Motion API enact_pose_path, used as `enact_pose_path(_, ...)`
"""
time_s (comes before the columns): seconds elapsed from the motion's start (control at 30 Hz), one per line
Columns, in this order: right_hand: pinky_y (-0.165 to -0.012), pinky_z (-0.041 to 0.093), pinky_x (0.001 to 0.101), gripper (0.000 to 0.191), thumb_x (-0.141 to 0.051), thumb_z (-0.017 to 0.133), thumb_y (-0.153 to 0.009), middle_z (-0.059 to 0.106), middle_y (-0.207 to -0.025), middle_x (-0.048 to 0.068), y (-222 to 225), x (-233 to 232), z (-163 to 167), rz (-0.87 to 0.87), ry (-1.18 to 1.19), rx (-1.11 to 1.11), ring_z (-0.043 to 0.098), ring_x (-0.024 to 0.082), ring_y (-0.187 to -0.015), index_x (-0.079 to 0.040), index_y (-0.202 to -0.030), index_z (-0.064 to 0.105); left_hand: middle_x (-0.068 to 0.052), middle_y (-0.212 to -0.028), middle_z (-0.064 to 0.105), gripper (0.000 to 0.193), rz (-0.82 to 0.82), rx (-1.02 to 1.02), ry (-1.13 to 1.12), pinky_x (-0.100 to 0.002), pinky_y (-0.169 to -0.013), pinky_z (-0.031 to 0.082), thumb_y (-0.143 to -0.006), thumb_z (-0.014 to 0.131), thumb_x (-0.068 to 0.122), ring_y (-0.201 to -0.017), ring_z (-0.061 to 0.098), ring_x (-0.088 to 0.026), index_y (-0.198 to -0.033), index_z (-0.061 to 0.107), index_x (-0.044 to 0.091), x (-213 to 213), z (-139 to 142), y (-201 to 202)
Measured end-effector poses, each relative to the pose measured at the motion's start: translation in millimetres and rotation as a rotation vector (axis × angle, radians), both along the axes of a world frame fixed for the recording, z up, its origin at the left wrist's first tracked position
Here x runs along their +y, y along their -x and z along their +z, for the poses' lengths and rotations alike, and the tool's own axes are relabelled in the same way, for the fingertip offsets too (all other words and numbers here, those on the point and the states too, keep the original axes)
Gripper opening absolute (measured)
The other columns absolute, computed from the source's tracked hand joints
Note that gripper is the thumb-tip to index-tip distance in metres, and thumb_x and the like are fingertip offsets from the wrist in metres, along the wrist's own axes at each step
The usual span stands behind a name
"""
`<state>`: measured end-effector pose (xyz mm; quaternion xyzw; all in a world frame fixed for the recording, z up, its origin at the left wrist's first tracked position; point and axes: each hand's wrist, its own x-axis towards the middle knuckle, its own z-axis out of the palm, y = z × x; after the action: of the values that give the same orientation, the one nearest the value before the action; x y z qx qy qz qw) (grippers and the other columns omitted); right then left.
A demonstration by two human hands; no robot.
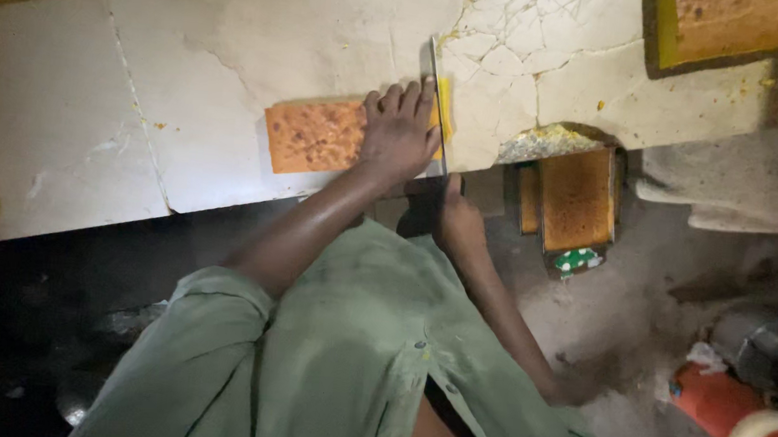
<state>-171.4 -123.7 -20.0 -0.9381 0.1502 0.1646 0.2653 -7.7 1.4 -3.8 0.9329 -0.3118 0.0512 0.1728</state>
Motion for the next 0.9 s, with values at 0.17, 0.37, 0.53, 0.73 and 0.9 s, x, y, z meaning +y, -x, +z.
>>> enact_pose_path(0.17, -0.064, 0.05, 0.0609, 0.059, -0.013, 0.063, -0.095, 0.067, -0.091, 0.034, 16.6, -34.1, -23.2, -0.068, -0.169, -0.352, 0.064, 0.055, -0.077, 0.003, -0.144, 0.033, -0.015, -0.129, 0.062, 0.039, -0.568, 0.174, -0.285, -0.055, -0.116, 0.04, -0.102, 0.057, 0.041, -0.124, 0.056, -0.033, -0.123, 0.063, 0.01, -10.4, -2.9, 5.9)
enact_pose_path(0.37, -0.057, 0.051, 0.0536, 0.05, -0.018, 0.061, -0.1, 0.068, -0.084, 0.026, 109.7, -87.3, -49.7, 0.017, -0.284, -0.186, 0.067, 0.046, -0.067, 0.001, -0.138, 0.034, -0.025, -0.157, 0.042, 0.057, 0.165, 0.121, -0.147, -0.063, -0.118, 0.018, -0.101, 0.051, 0.033, -0.147, 0.035, -0.04, -0.149, 0.048, 0.004, 25.3, -1.1, -54.2)
enact_pose_path(0.53, -0.057, 0.05, 0.0546, 0.061, -0.023, 0.062, -0.095, 0.065, -0.081, 0.029, 116.6, -86.1, -54.6, 0.188, -0.318, -0.143, 0.064, 0.05, -0.067, 0.008, -0.14, 0.033, -0.025, -0.161, 0.035, 0.059, 0.353, 0.316, -0.247, -0.076, -0.118, 0.0, -0.109, 0.043, 0.043, -0.151, 0.022, -0.046, -0.156, 0.043, 0.007, 90.4, -5.7, -15.9)
enact_pose_path(0.73, -0.075, 0.054, 0.0599, 0.054, -0.009, 0.054, -0.089, 0.069, -0.089, 0.035, -8.9, -47.1, -5.7, 0.2, -0.062, 0.168, 0.068, 0.053, -0.085, 0.01, -0.136, 0.033, -0.025, -0.163, 0.033, 0.066, 0.155, 0.141, -0.105, -0.078, -0.113, 0.001, -0.102, 0.049, 0.045, -0.15, 0.022, -0.048, -0.157, 0.041, 0.008, 37.4, -13.4, -11.6)
enact_pose_path(0.9, -0.078, 0.054, 0.0595, 0.053, -0.007, 0.059, -0.082, 0.068, -0.088, 0.037, -97.1, -13.7, 49.2, 0.204, 0.001, -0.006, 0.067, 0.055, -0.087, 0.009, -0.128, 0.038, -0.019, -0.161, 0.037, 0.068, 0.119, 0.193, -0.091, -0.081, -0.114, 0.003, -0.098, 0.052, 0.042, -0.148, 0.028, -0.047, -0.157, 0.041, 0.01, -0.3, -8.2, -4.8)
